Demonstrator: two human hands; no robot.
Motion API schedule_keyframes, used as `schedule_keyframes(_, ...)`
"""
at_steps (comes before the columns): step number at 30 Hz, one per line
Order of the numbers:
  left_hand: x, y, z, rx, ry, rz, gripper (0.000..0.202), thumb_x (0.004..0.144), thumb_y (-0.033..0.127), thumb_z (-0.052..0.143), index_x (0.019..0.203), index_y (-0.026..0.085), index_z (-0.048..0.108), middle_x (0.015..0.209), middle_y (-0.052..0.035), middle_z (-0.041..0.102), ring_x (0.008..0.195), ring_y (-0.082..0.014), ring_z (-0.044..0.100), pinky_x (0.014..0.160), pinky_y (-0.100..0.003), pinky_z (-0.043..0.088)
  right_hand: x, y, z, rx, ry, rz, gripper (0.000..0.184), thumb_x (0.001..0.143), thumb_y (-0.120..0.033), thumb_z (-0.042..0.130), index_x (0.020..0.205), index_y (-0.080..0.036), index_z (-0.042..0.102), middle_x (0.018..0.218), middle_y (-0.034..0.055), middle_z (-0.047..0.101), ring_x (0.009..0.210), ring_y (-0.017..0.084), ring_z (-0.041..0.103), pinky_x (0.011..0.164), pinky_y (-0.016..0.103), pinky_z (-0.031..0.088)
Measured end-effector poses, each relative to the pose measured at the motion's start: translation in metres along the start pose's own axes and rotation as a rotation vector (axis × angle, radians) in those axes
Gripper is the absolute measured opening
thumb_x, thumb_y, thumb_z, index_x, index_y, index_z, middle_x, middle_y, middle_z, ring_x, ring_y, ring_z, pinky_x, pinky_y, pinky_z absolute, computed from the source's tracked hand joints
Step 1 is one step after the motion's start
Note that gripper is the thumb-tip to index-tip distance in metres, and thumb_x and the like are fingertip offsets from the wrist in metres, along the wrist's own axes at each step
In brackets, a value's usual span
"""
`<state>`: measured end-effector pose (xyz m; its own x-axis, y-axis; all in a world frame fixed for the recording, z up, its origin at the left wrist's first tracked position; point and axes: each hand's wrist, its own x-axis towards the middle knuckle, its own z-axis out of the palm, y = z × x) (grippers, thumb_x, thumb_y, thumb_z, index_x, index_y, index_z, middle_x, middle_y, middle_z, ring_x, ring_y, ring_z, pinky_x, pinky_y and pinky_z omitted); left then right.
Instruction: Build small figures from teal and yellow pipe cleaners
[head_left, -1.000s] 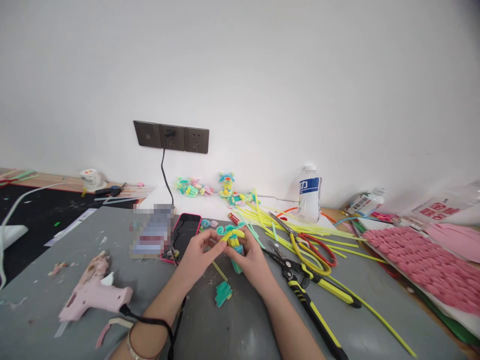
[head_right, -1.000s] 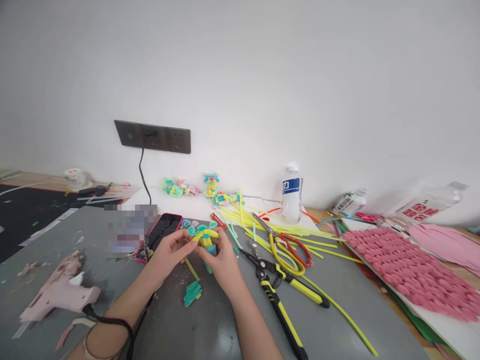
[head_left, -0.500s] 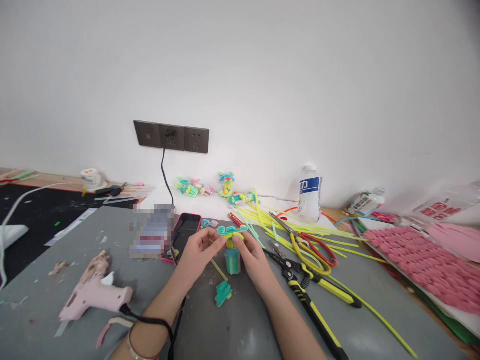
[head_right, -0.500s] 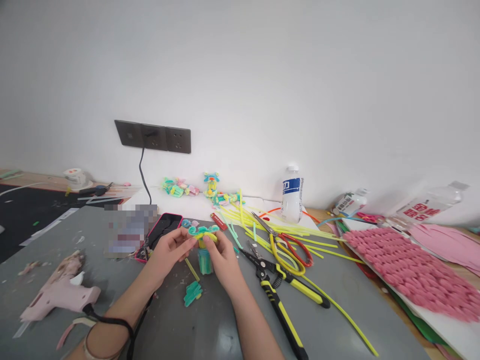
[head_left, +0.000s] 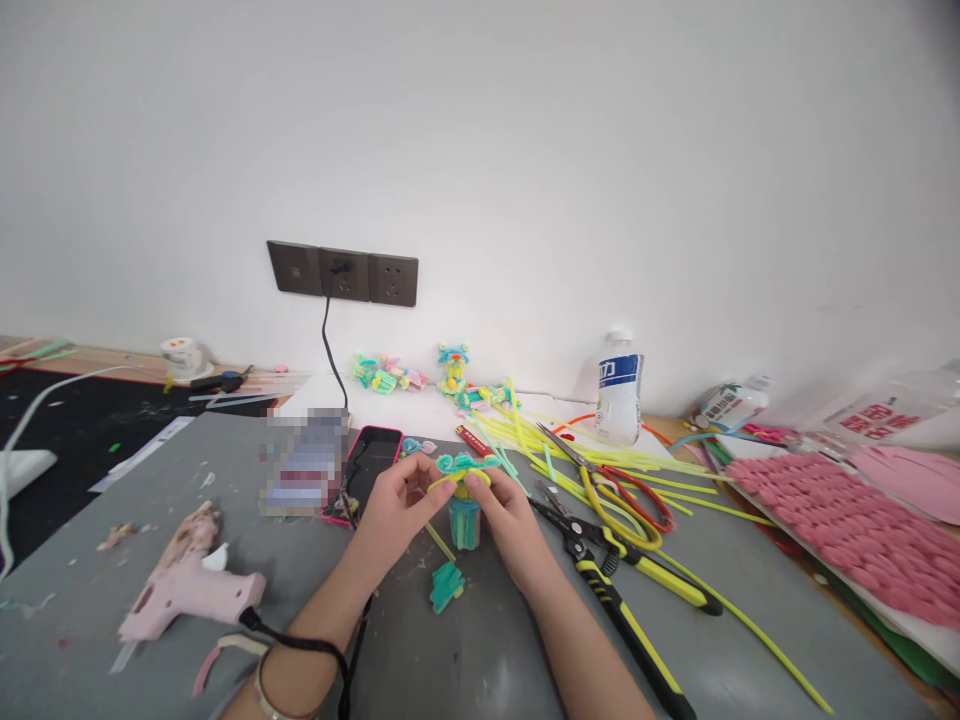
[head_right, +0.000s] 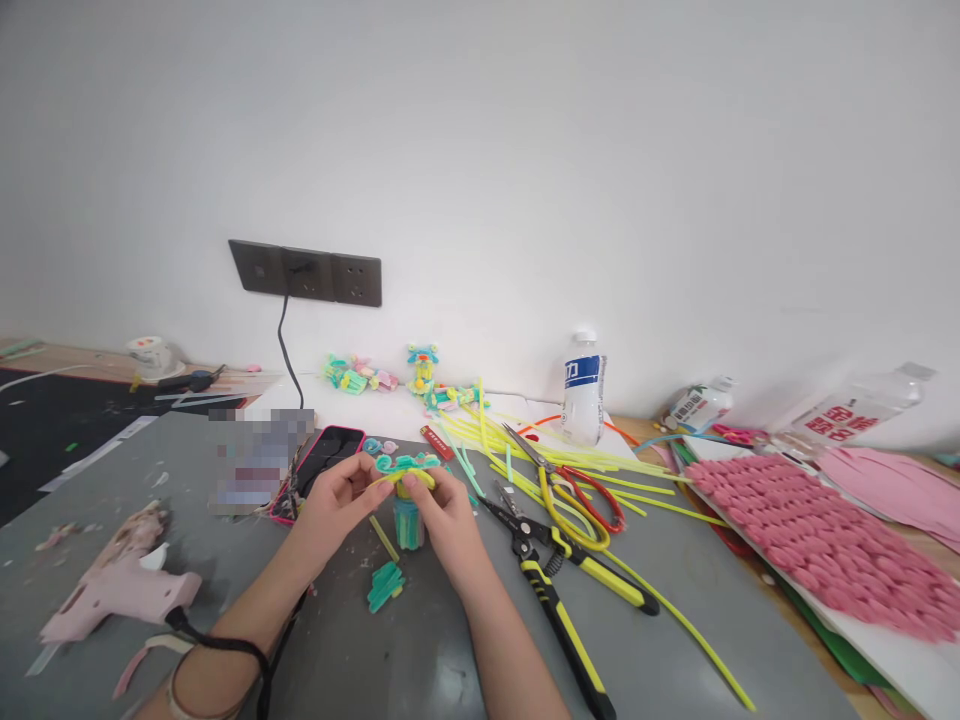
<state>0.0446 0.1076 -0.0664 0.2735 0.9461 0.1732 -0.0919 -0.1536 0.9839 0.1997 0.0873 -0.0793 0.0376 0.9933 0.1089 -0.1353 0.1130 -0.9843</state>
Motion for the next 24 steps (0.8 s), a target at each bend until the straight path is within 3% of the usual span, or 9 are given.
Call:
schedule_keyframes(6, 0.0, 0.001, 0.001, -0.003, -0.005, -0.022, 0.03, 0.075, 0.042, 0.073, 0.073, 0.019, 0.053, 0.069, 0.0033, 0.047, 0.065, -0.0126, 0.045, 0.059, -0.023, 0.038, 0.0, 0.002, 0.0, -0.023, -0.015, 0.02, 0.043, 0.079, -0.062, 0.067, 0.067, -0.021, 0.062, 0.064, -0.0004, 0.059, 0.063, 0.017, 0.05, 0.06, 0.028, 0.04)
schedule_keyframes(11, -0.001, -0.009, 0.002, 0.01, 0.007, -0.105, 0.041, 0.068, 0.04, 0.079, 0.096, 0.02, 0.055, 0.087, -0.0011, 0.054, 0.083, -0.0177, 0.055, 0.066, -0.026, 0.046, 0.0, 0.005, 0.0, 0.016, -0.039, 0.065, 0.037, 0.082, -0.056, 0.067, 0.073, -0.021, 0.063, 0.07, 0.0007, 0.064, 0.071, 0.02, 0.058, 0.065, 0.03, 0.045)
schedule_keyframes(14, -0.001, -0.015, 0.003, 0.009, -0.007, -0.153, 0.054, 0.068, 0.038, 0.078, 0.11, 0.022, 0.047, 0.098, -0.0034, 0.055, 0.093, -0.0206, 0.059, 0.075, -0.03, 0.05, 0.001, 0.004, 0.002, 0.108, -0.074, 0.12, 0.031, 0.08, -0.051, 0.072, 0.084, -0.021, 0.063, 0.081, 0.0014, 0.069, 0.08, 0.022, 0.064, 0.071, 0.031, 0.048)
schedule_keyframes(17, 0.0, -0.018, 0.003, 0.044, -0.018, -0.154, 0.058, 0.068, 0.035, 0.078, 0.114, 0.022, 0.044, 0.109, -0.0072, 0.054, 0.1, -0.0225, 0.059, 0.077, -0.032, 0.051, 0.002, 0.005, 0.002, 0.205, -0.082, 0.148, 0.04, 0.074, -0.045, 0.079, 0.101, -0.023, 0.059, 0.091, 0.0018, 0.073, 0.089, 0.024, 0.068, 0.08, 0.035, 0.051)
schedule_keyframes(21, -0.001, -0.018, 0.003, 0.087, -0.034, -0.146, 0.059, 0.068, 0.033, 0.078, 0.115, 0.022, 0.044, 0.112, -0.0082, 0.055, 0.09, -0.0198, 0.061, 0.071, -0.031, 0.052, 0.003, 0.007, 0.0, 0.256, 0.014, 0.153, 0.055, 0.066, -0.036, 0.085, 0.108, -0.025, 0.051, 0.094, 0.0006, 0.074, 0.089, 0.024, 0.07, 0.083, 0.036, 0.052)
schedule_keyframes(24, -0.004, -0.019, 0.005, 0.091, -0.109, -0.171, 0.057, 0.069, 0.032, 0.077, 0.115, 0.021, 0.044, 0.098, -0.0034, 0.057, 0.076, -0.0162, 0.061, 0.066, -0.03, 0.052, 0.004, 0.009, -0.002, 0.245, 0.101, 0.125, 0.054, 0.066, -0.034, 0.085, 0.106, -0.024, 0.05, 0.09, -0.0003, 0.074, 0.084, 0.022, 0.07, 0.078, 0.033, 0.052)
